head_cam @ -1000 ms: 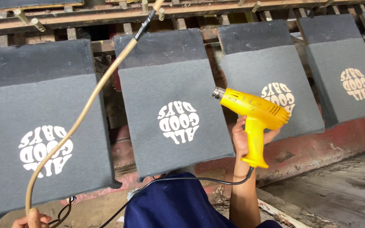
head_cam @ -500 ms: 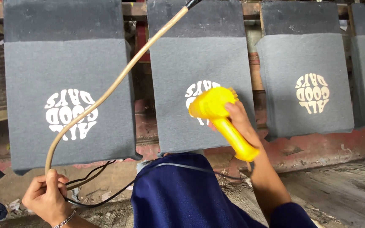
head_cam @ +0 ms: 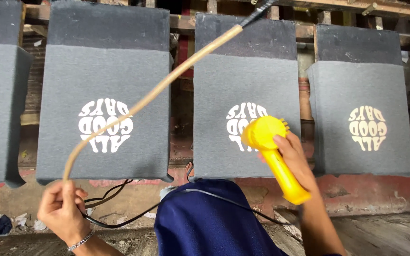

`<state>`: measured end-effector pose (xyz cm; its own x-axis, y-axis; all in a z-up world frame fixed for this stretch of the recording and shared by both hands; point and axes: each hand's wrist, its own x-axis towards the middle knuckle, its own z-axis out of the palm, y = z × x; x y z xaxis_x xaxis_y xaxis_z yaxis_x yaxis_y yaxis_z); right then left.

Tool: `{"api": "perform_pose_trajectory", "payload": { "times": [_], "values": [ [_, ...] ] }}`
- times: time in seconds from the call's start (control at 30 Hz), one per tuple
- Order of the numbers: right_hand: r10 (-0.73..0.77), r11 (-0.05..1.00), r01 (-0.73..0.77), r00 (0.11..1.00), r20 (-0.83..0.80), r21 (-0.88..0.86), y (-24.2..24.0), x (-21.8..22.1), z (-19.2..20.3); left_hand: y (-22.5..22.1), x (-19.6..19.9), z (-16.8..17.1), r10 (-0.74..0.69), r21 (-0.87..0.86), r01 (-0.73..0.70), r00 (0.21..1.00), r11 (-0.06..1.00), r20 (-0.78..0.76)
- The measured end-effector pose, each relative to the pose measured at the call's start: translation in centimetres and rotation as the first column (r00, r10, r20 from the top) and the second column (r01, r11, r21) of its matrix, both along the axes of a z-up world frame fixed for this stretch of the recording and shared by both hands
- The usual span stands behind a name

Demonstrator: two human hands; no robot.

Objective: Drying screen-printed designs on t-shirts using a handheld heat gun at a screen printing station.

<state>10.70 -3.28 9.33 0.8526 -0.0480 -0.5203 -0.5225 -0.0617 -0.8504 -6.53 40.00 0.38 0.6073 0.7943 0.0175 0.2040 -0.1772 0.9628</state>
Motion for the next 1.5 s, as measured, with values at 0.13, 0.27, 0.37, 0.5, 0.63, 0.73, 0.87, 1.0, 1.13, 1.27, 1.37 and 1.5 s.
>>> {"api": "perform_pose_trajectory", "payload": {
  "times": [0.13,0.27,0.37,0.5,0.63,0.73,0.87,1.0,1.13,1.27,1.37,1.5],
  "values": [
    [0.155,0.984,-0.165,0.979,0.129,0.068,-3.1,-0.5,-1.3,-0.1,4.2,5.4,-0.081,-0.038,0.08,0.996,0.996,-0.021],
    [0.106,0.986,-0.129,0.973,0.204,0.105,-2.5,0.3,-0.9,-0.9,5.8,8.3,-0.188,0.094,0.185,0.982,0.978,0.015],
    [0.029,0.996,-0.044,0.983,0.179,0.079,-3.7,-0.7,-0.8,-1.0,4.7,8.3,-0.269,0.288,0.28,0.96,0.916,-0.078],
    [-0.021,0.995,0.028,0.998,-0.067,0.096,-1.3,-0.3,-1.5,-1.7,2.9,5.6,-0.159,0.129,0.169,0.984,0.977,-0.084],
    [0.065,0.994,-0.062,0.997,-0.036,0.095,-0.9,1.5,-3.7,-1.5,1.0,4.2,-0.131,0.109,0.138,0.989,0.984,-0.069],
    [0.149,0.984,-0.158,0.983,-0.102,-0.081,-2.6,-0.2,0.0,-1.1,-0.8,2.6,-0.119,0.072,0.121,0.992,0.99,-0.03],
    [-0.257,0.966,0.249,0.922,-0.291,-0.062,0.2,0.1,-0.6,-1.6,-1.3,1.7,-0.109,0.059,0.116,0.988,0.992,-0.109],
    [0.075,0.997,-0.074,0.996,-0.058,0.018,-1.5,0.5,-1.8,-1.6,-2.1,1.5,-0.2,0.033,0.202,0.978,0.979,-0.059],
    [0.093,0.982,-0.088,0.995,-0.025,0.167,-4.9,-0.5,-6.7,-2.4,-1.8,1.5,-0.123,0.0,0.124,0.99,0.992,-0.073],
    [-0.079,0.992,0.093,0.984,-0.158,0.086,-0.5,0.9,-3.6,-2.9,-1.3,2.4,-0.136,0.022,0.139,0.984,0.99,-0.114],
    [0.083,0.993,-0.09,0.993,-0.086,-0.081,-1.2,0.9,-0.9,-3.6,-1.1,3.8,-0.102,0.045,0.113,0.976,0.993,-0.193],
    [0.036,0.999,-0.036,0.988,-0.151,0.002,-0.3,0.9,-1.6,-2.6,-0.8,2.5,-0.133,0.022,0.141,0.966,0.99,-0.223]
  ]
}}
